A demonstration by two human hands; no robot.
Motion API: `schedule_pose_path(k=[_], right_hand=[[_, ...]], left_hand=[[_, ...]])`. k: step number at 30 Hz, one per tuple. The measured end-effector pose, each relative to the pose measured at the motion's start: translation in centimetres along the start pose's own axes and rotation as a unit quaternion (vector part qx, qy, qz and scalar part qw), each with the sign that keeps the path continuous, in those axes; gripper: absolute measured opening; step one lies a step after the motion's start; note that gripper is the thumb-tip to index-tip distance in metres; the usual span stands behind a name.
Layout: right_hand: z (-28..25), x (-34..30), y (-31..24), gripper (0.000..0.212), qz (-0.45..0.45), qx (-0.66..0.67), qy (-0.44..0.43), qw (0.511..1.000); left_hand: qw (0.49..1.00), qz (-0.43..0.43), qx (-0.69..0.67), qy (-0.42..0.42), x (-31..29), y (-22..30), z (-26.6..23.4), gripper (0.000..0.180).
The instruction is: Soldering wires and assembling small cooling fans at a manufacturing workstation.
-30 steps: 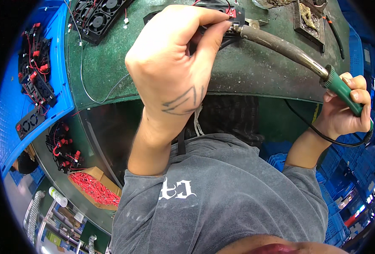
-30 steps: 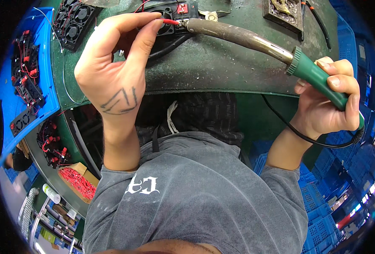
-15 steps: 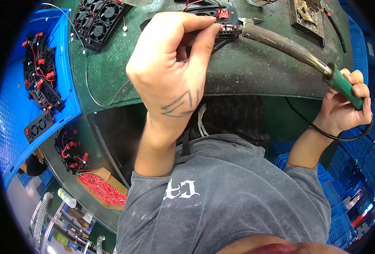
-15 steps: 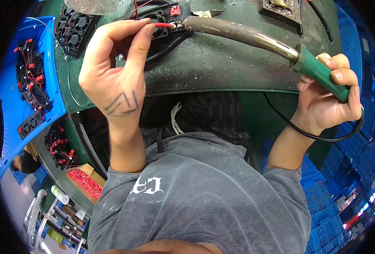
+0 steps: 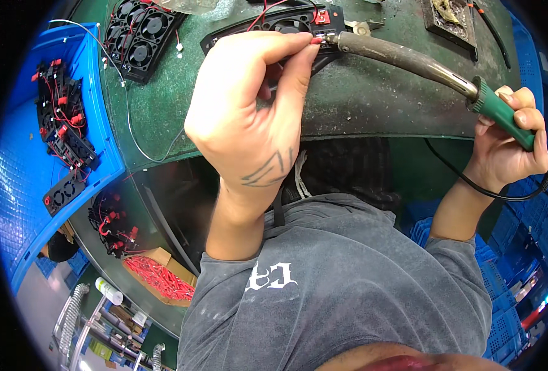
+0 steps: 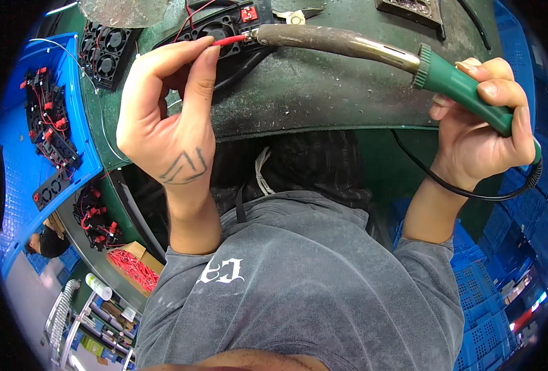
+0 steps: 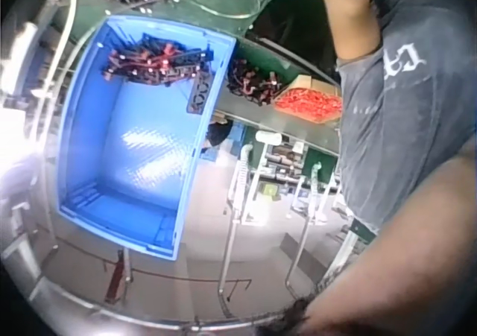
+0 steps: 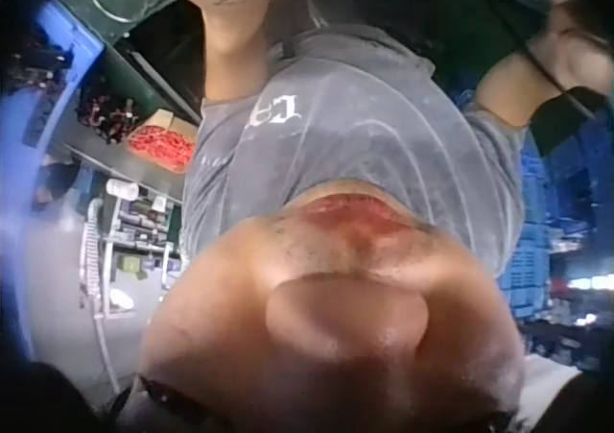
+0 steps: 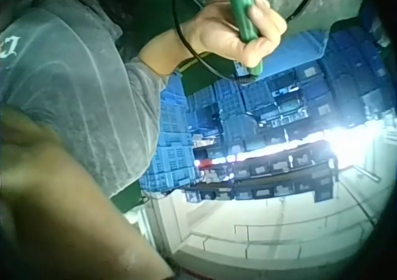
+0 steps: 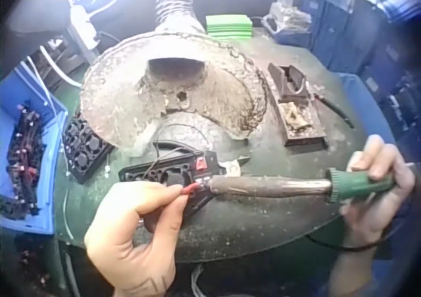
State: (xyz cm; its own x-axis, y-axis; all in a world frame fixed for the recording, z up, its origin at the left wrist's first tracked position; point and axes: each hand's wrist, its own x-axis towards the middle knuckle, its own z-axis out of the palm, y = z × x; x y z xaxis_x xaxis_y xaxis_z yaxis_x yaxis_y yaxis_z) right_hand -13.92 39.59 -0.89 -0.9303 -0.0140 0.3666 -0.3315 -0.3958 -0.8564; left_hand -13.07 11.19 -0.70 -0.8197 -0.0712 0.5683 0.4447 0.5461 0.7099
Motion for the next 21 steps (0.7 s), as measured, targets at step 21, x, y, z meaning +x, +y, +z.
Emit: schedule_pose_path(k=[21], right_hand=[[0.4,-0.1,-0.8,0.045,-0.045,-0.041,-0.048,0.997]], left_hand=[[0.998,-0.05,-0.015,-0.027,0.7,0.2,-0.3,0.011]])
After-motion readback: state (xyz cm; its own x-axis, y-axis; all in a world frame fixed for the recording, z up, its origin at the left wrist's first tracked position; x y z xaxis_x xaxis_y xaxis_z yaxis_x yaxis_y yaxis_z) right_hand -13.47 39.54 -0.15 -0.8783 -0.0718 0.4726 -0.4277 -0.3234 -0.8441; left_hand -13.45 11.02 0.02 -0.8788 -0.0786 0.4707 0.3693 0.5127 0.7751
